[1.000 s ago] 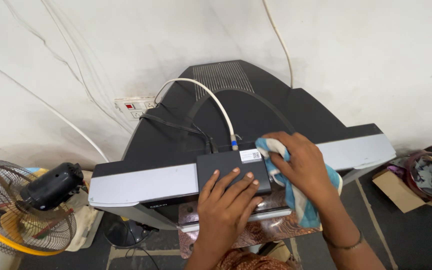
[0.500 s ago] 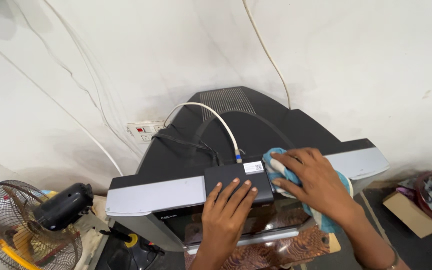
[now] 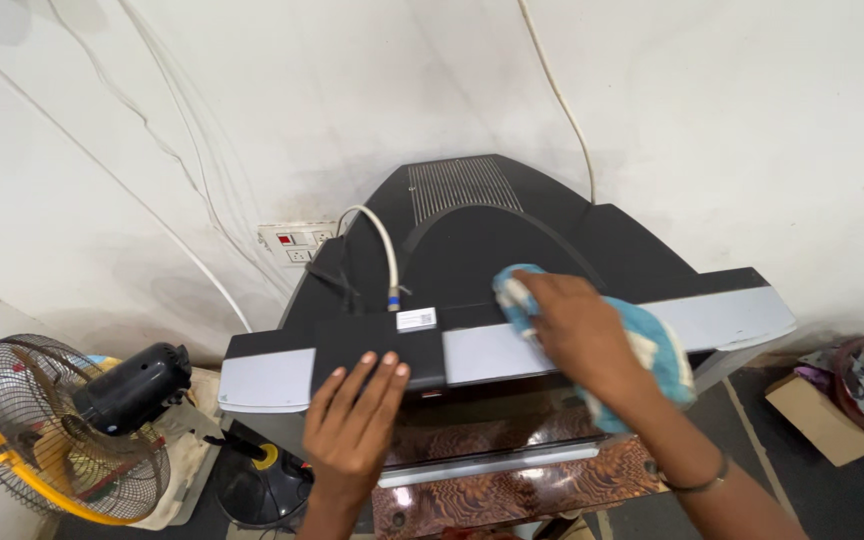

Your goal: The person wipes the top and side surfaces of a black electronic device with a blue and white cloth. They move the cloth across the top panel and along the side vents, occasionally adjusting the cloth and repositioning their hands to reach different areas.

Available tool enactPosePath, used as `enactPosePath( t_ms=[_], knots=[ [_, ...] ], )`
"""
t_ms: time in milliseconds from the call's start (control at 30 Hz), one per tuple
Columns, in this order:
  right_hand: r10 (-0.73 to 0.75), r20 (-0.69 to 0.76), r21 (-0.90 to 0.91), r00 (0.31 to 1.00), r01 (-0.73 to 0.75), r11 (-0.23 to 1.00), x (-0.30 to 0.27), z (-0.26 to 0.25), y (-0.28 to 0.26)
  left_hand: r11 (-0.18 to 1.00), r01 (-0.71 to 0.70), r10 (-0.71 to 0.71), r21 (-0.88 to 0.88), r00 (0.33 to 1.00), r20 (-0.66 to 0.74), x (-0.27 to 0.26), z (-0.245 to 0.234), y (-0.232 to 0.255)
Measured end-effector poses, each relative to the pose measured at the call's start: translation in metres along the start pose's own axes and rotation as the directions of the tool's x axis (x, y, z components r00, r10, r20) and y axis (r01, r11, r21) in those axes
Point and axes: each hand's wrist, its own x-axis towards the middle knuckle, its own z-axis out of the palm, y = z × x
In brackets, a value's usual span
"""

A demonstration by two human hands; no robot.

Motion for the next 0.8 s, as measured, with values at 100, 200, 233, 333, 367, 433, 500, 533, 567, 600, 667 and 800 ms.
enactPosePath(
  t_ms=[100, 200, 233, 333, 367, 433, 500, 533, 567, 600, 667, 800],
  knots=[
    [-0.191, 0.035, 0.056, 0.981, 0.189, 0.98, 0.006, 0.021, -0.024, 0.999, 0.04, -0.04, 0.015, 0.999, 0.025, -0.006, -0.008, -0.003],
    [-0.327, 0.048, 0.135, 0.944, 0.318, 0.938, 0.005, 0.023, -0.023, 0.998, 0.055, -0.055, 0.007, 0.995, 0.078, -0.011, -0.011, -0.003],
    [-0.352, 0.056, 0.168, 0.934, 0.339, 0.926, 0.002, 0.02, -0.017, 0.998, 0.054, -0.055, 0.009, 0.995, 0.079, -0.013, -0.012, -0.003],
    [-0.351, 0.031, 0.074, 0.936, 0.348, 0.935, 0.005, 0.007, 0.011, 0.998, 0.056, -0.056, 0.011, 0.996, 0.074, -0.02, -0.013, -0.003],
    [-0.283, 0.044, -0.048, 0.958, 0.285, 0.957, 0.005, -0.002, 0.025, 0.998, 0.06, -0.06, 0.009, 0.996, 0.069, -0.021, -0.011, -0.003],
    [-0.132, 0.072, -0.225, 0.989, 0.145, 0.964, 0.007, -0.02, 0.05, 0.998, 0.066, -0.066, 0.001, 0.995, 0.07, -0.022, -0.011, -0.002],
    [0.038, 0.103, -0.34, 0.994, -0.001, 0.94, 0.012, -0.03, 0.064, 0.997, 0.07, -0.069, -0.012, 0.994, 0.082, -0.021, -0.012, 0.0],
    [0.071, 0.146, -0.334, 0.987, -0.019, 0.942, 0.015, -0.03, 0.065, 0.997, 0.077, -0.076, -0.013, 0.993, 0.093, -0.019, -0.011, 0.002],
    [0.107, 0.187, -0.328, 0.976, -0.041, 0.944, 0.014, -0.028, 0.063, 0.997, 0.081, -0.079, -0.017, 0.991, 0.105, -0.017, -0.011, 0.004],
    [0.142, 0.228, -0.324, 0.963, -0.063, 0.944, 0.014, -0.027, 0.06, 0.996, 0.084, -0.082, -0.02, 0.99, 0.117, -0.014, -0.012, 0.006],
    [0.0, 0.231, -0.245, 0.973, 0.059, 0.968, 0.013, -0.017, 0.046, 0.993, 0.105, -0.094, -0.058, 0.982, 0.161, -0.008, -0.015, 0.009],
    [-0.289, 0.234, -0.003, 0.928, 0.298, 0.954, 0.01, 0.005, 0.018, 0.983, 0.122, -0.092, -0.14, 0.974, 0.206, 0.007, -0.014, 0.019]
  ],
)
